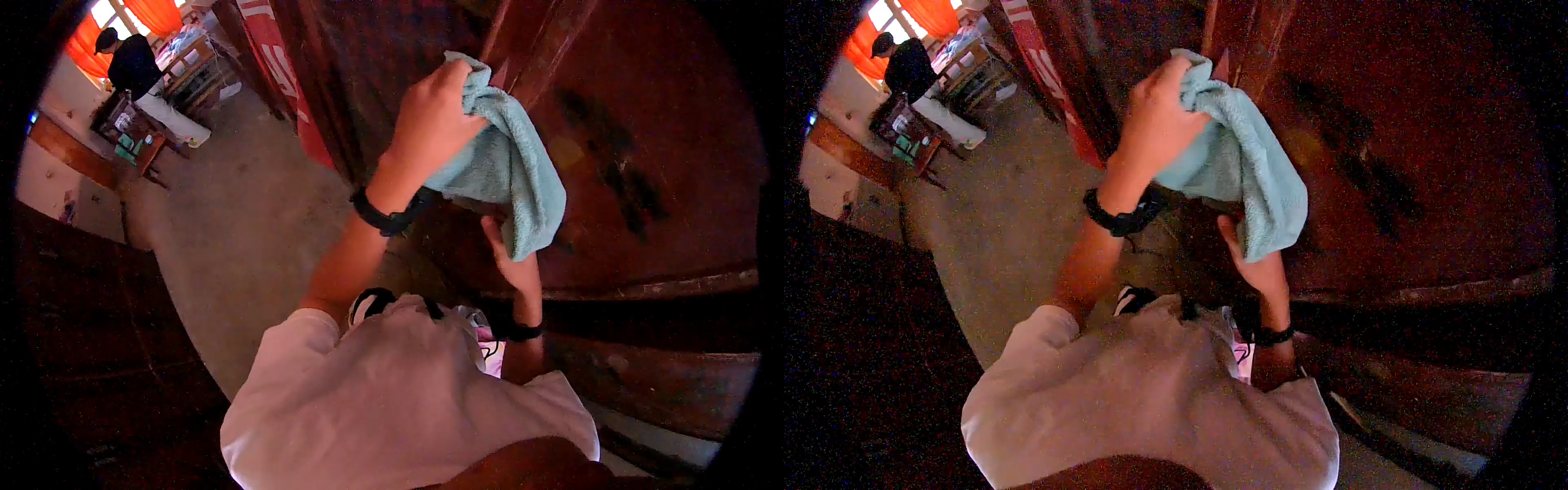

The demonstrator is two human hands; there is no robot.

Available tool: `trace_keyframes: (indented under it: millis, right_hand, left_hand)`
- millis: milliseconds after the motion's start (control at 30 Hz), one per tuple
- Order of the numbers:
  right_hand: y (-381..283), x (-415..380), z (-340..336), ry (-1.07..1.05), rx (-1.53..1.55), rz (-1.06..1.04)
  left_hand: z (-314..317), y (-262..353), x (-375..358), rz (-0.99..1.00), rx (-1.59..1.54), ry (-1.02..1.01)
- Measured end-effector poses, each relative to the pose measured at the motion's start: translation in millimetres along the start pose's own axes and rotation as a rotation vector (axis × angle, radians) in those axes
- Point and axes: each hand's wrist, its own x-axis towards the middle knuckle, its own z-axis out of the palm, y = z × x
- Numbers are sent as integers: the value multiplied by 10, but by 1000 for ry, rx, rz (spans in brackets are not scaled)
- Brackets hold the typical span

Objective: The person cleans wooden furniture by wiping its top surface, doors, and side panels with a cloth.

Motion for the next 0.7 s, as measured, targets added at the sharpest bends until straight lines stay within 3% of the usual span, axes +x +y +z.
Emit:
trace_keyframes:
  millis: [67, 133, 267, 300, 333, 400, 567, 700]
  right_hand:
    - [210, -86, 119, -30, -47, -55]
    - [328, -163, 251, 0, -112, -361]
    - [531, -79, 482, -156, -93, -187]
    - [553, -3, 546, -56, -240, -384]
    - [572, 63, 516, -65, -233, -386]
    - [549, 74, 430, 13, -457, -579]
    - [48, 184, -94, -87, -400, -414]
    - [22, 71, -175, 184, -125, -462]
  left_hand:
    - [-110, 47, -117, -26, 25, -25]
    - [-204, 130, -259, -150, 137, -174]
    - [-105, -193, -510, -177, 186, -350]
    - [-111, -245, -526, -126, 152, -317]
    - [-97, -306, -501, -134, 160, -316]
    - [-87, -366, -513, -61, 131, -237]
    - [-72, -197, -93, 65, 122, -83]
    - [-51, -151, 132, 83, 128, -20]
